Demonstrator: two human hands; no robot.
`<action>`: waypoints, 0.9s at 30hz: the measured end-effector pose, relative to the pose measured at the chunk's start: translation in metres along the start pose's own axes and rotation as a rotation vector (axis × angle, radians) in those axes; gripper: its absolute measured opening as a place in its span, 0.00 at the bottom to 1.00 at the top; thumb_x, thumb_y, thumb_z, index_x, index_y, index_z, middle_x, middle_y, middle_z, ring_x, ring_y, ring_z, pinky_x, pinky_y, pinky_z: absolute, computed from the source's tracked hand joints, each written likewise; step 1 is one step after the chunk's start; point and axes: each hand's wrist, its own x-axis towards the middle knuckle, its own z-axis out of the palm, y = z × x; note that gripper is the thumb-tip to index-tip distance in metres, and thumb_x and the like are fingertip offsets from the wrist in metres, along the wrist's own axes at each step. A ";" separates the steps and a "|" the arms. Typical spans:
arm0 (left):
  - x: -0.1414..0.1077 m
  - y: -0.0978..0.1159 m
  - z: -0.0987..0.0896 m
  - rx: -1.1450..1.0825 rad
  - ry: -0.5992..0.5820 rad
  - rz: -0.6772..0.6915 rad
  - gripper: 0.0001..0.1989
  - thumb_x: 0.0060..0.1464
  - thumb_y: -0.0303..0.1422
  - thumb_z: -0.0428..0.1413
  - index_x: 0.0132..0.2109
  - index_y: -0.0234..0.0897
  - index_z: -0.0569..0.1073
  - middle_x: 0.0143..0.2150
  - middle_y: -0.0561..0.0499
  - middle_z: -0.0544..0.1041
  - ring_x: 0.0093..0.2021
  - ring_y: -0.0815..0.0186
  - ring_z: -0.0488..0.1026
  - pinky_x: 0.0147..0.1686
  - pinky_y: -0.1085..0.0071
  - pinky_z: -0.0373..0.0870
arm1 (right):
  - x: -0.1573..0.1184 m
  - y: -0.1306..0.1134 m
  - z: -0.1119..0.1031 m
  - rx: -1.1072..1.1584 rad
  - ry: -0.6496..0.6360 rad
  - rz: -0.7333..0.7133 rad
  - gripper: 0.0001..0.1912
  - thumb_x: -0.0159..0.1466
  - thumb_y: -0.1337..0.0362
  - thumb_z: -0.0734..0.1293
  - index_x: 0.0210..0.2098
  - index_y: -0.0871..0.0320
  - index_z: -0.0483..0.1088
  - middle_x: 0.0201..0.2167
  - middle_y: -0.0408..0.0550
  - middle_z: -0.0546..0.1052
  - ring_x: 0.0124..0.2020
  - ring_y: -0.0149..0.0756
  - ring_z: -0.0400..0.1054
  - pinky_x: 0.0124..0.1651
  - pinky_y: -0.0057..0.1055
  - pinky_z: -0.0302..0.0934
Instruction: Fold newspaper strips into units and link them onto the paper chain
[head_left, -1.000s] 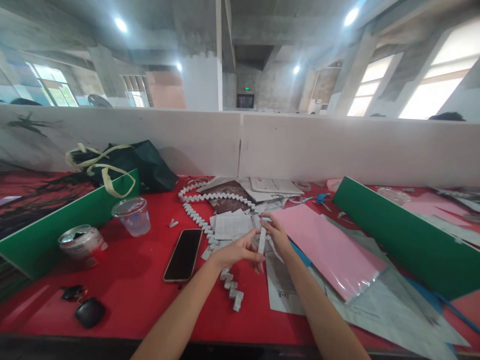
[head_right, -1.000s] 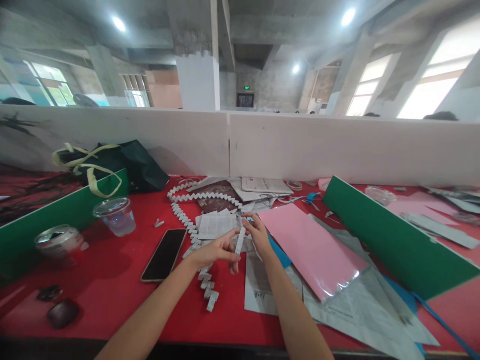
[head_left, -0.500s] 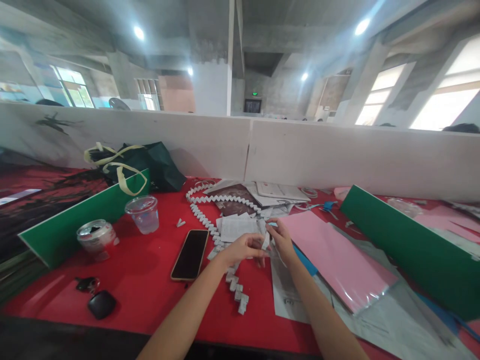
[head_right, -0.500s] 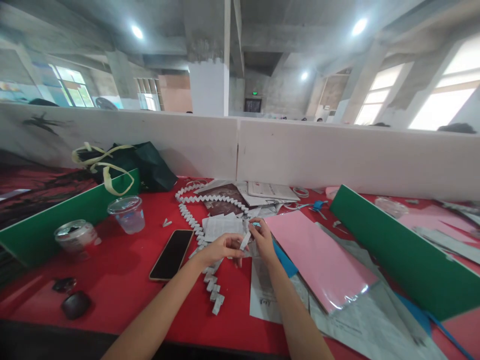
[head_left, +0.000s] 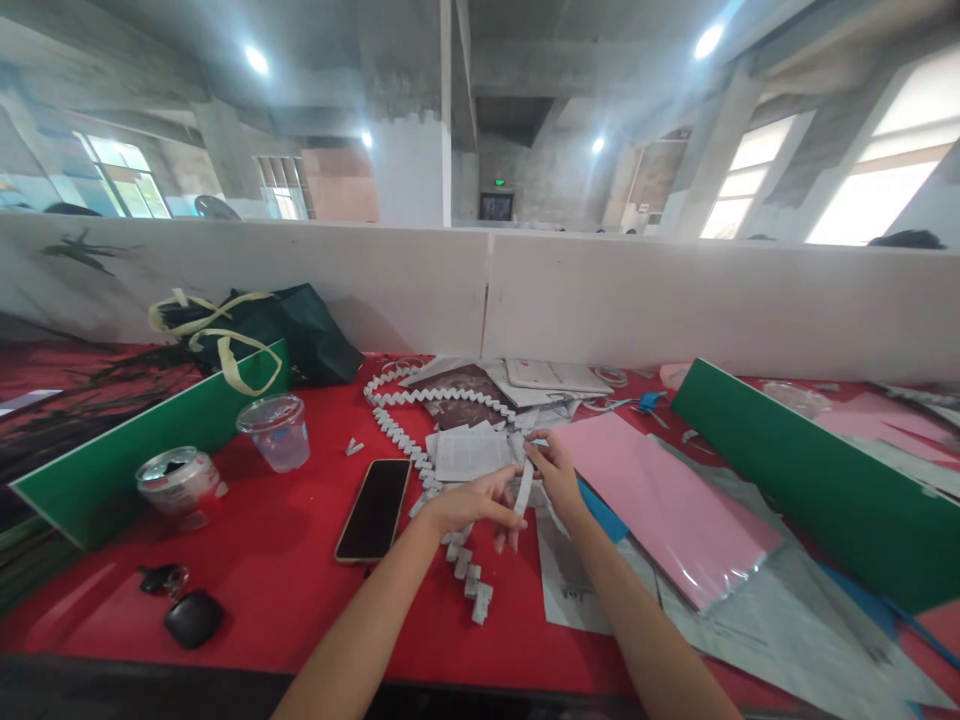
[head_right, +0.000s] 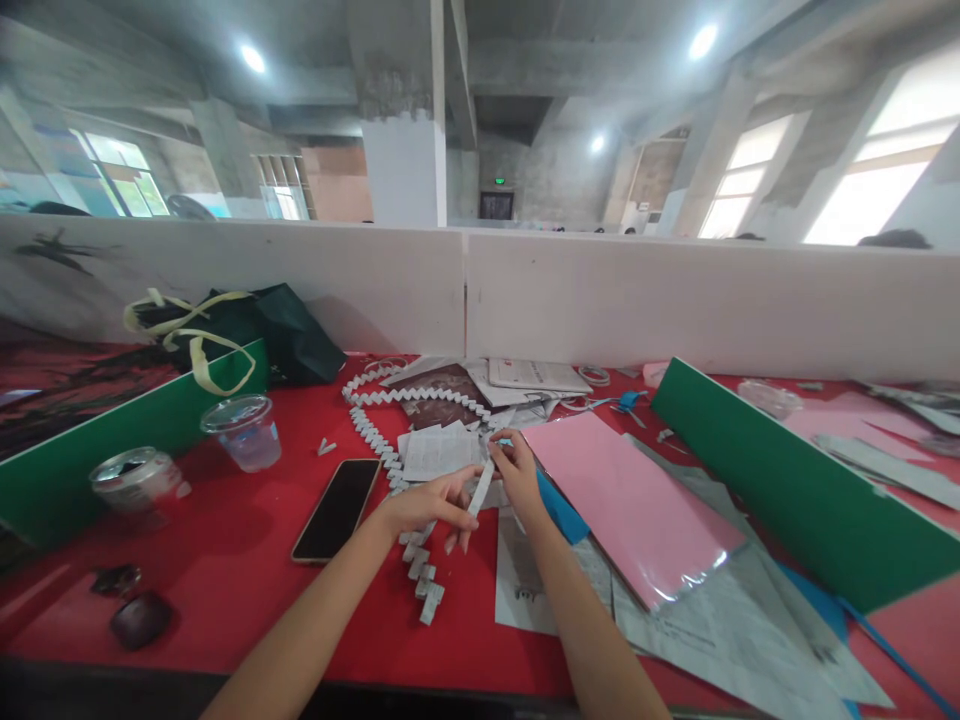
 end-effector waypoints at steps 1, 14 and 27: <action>0.000 0.000 0.001 -0.001 0.005 0.006 0.43 0.46 0.30 0.61 0.64 0.37 0.46 0.25 0.52 0.77 0.18 0.68 0.72 0.21 0.75 0.66 | -0.001 0.000 0.001 0.030 -0.012 0.008 0.12 0.54 0.55 0.67 0.34 0.53 0.65 0.17 0.36 0.62 0.19 0.28 0.54 0.22 0.25 0.50; 0.005 -0.002 0.004 -0.024 0.036 0.062 0.41 0.49 0.28 0.58 0.64 0.44 0.44 0.23 0.55 0.75 0.19 0.69 0.71 0.16 0.80 0.62 | -0.005 0.002 0.008 0.280 -0.088 0.142 0.10 0.53 0.60 0.68 0.32 0.53 0.63 0.19 0.36 0.62 0.20 0.28 0.55 0.24 0.24 0.48; 0.011 -0.006 0.002 -0.036 0.284 0.142 0.24 0.47 0.31 0.58 0.53 0.35 0.65 0.20 0.57 0.71 0.13 0.76 0.61 0.14 0.79 0.53 | -0.003 0.001 0.008 0.098 -0.018 0.035 0.11 0.52 0.58 0.68 0.32 0.54 0.64 0.16 0.35 0.61 0.18 0.26 0.52 0.22 0.25 0.47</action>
